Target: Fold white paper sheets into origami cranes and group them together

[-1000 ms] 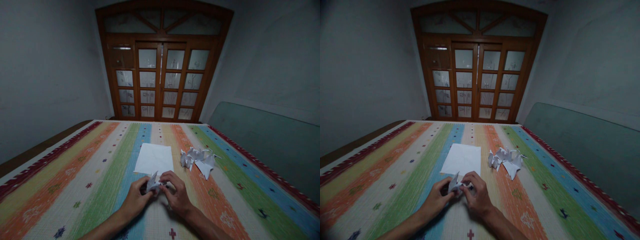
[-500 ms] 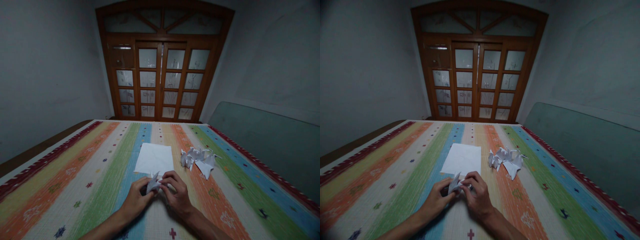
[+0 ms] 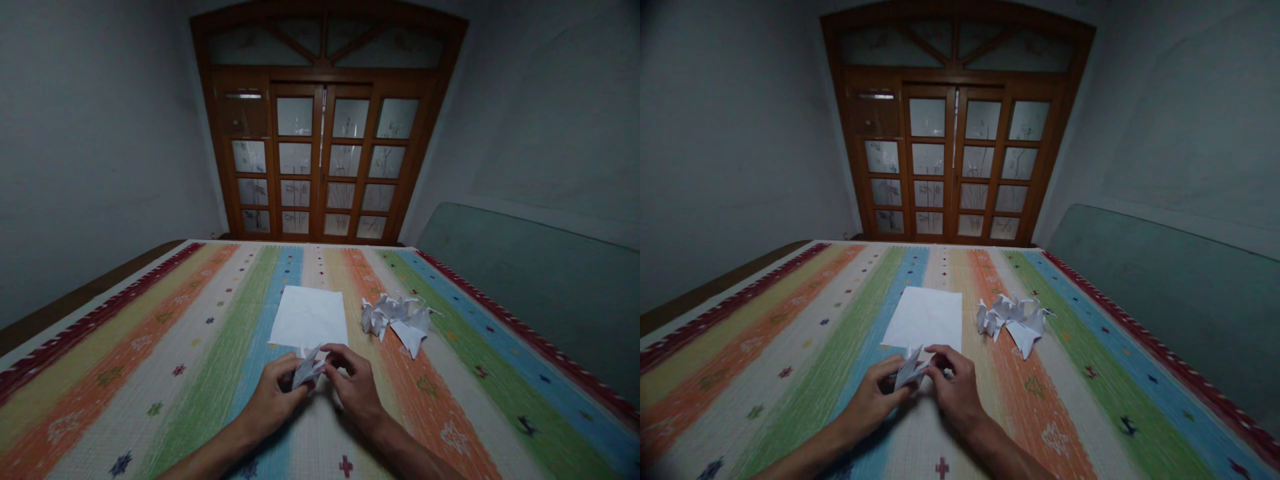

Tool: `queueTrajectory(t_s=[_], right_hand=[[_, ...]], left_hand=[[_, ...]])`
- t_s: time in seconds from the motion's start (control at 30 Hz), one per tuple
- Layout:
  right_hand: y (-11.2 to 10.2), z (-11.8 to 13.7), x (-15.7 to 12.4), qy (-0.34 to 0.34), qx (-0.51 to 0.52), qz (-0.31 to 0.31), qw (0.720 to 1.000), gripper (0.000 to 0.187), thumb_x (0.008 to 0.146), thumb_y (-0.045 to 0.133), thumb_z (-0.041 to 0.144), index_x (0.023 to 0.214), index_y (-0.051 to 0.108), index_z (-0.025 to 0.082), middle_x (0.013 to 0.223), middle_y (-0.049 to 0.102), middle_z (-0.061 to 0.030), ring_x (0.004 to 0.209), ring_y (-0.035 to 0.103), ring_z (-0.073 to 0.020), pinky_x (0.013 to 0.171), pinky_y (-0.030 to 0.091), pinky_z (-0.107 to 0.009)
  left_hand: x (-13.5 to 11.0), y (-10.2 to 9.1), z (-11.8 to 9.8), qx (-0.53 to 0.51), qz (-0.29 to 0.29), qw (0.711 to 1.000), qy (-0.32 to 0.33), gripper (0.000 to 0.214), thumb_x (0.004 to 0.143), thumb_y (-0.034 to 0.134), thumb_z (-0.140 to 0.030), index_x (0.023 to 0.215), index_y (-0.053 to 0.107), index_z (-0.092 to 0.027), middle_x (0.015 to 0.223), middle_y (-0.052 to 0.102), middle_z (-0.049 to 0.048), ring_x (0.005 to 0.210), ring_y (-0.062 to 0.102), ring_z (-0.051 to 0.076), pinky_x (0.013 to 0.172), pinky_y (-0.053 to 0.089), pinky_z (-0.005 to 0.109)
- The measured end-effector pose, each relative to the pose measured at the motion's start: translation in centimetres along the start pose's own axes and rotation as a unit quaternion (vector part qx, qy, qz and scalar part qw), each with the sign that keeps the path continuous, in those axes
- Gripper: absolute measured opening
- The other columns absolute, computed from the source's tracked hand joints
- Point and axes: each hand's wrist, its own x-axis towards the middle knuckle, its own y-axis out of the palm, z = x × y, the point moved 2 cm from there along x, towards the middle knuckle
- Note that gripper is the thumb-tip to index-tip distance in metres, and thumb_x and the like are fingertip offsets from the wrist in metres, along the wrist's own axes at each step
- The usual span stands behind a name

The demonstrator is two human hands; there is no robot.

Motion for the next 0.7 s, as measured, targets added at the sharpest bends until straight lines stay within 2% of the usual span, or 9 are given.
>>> queueTrajectory(t_s=[0.13, 0.23, 0.37, 0.47, 0.53, 0.6, 0.7], right_hand=[[0.1, -0.5, 0.0, 0.068, 0.003, -0.005, 0.998, 0.009, 0.075, 0.073, 0.025, 0.070, 0.075, 0.018, 0.070, 0.074, -0.0055, 0.065, 0.067, -0.0194, 0.061, 0.050, -0.026], [-0.1, -0.6, 0.0, 0.088, 0.013, -0.006, 0.996, 0.014, 0.074, 0.073, 0.029, 0.066, 0.073, 0.017, 0.064, 0.071, -0.0046, 0.061, 0.064, -0.0184, 0.058, 0.049, -0.026], [-0.2, -0.5, 0.1, 0.064, 0.021, 0.017, 0.998, 0.018, 0.076, 0.073, 0.032, 0.067, 0.071, 0.016, 0.065, 0.069, -0.0041, 0.062, 0.063, -0.0183, 0.059, 0.049, -0.026], [-0.2, -0.1, 0.0, 0.026, 0.006, 0.022, 0.999, 0.018, 0.081, 0.069, 0.031, 0.070, 0.067, 0.017, 0.066, 0.067, -0.0030, 0.063, 0.062, -0.0175, 0.058, 0.048, -0.025], [-0.3, 0.2, 0.0, -0.008, -0.002, 0.025, 1.000, 0.015, 0.085, 0.065, 0.029, 0.076, 0.067, 0.018, 0.071, 0.067, -0.0033, 0.066, 0.063, -0.0177, 0.060, 0.049, -0.025], [-0.4, 0.4, 0.0, -0.037, 0.002, 0.021, 0.999, 0.011, 0.088, 0.062, 0.027, 0.091, 0.068, 0.018, 0.079, 0.068, -0.0042, 0.073, 0.065, -0.0185, 0.065, 0.052, -0.026], [-0.9, 0.4, 0.1, -0.067, 0.002, 0.003, 0.998, 0.026, 0.088, 0.061, 0.021, 0.113, 0.065, 0.019, 0.088, 0.071, -0.0050, 0.078, 0.068, -0.0187, 0.069, 0.055, -0.027]], left_hand=[[0.0, 0.1, 0.3, -0.026, 0.003, 0.999, -0.025, 0.017, 0.078, 0.070, -0.023, 0.091, 0.078, -0.017, 0.088, 0.068, 0.0061, 0.083, 0.063, 0.021, 0.069, 0.051, 0.027], [-0.1, 0.2, 0.3, -0.035, -0.003, 0.999, -0.041, 0.022, 0.076, 0.072, -0.022, 0.096, 0.076, -0.016, 0.089, 0.071, 0.0055, 0.083, 0.065, 0.021, 0.073, 0.052, 0.028], [-0.3, 0.3, 0.1, -0.035, 0.005, 0.999, -0.031, 0.026, 0.077, 0.073, -0.022, 0.103, 0.074, -0.017, 0.094, 0.074, 0.0049, 0.082, 0.067, 0.020, 0.075, 0.053, 0.028], [-0.3, 0.1, 0.1, -0.023, -0.001, 1.000, -0.011, 0.031, 0.081, 0.073, -0.027, 0.112, 0.073, -0.018, 0.104, 0.075, 0.0076, 0.091, 0.069, 0.023, 0.081, 0.054, 0.031], [-0.3, -0.1, 0.2, -0.016, -0.009, 1.000, 0.003, 0.036, 0.086, 0.071, -0.032, 0.119, 0.072, -0.020, 0.115, 0.074, 0.0099, 0.101, 0.068, 0.026, 0.087, 0.054, 0.033], [-0.3, -0.3, 0.4, -0.012, -0.009, 1.000, 0.016, 0.040, 0.089, 0.068, -0.036, 0.127, 0.069, -0.022, 0.123, 0.071, 0.0108, 0.109, 0.066, 0.027, 0.093, 0.053, 0.036], [-0.2, -0.4, 0.6, -0.011, 0.008, 0.999, 0.031, 0.043, 0.092, 0.064, -0.038, 0.134, 0.065, -0.026, 0.134, 0.067, 0.0107, 0.119, 0.063, 0.029, 0.104, 0.047, 0.042]])
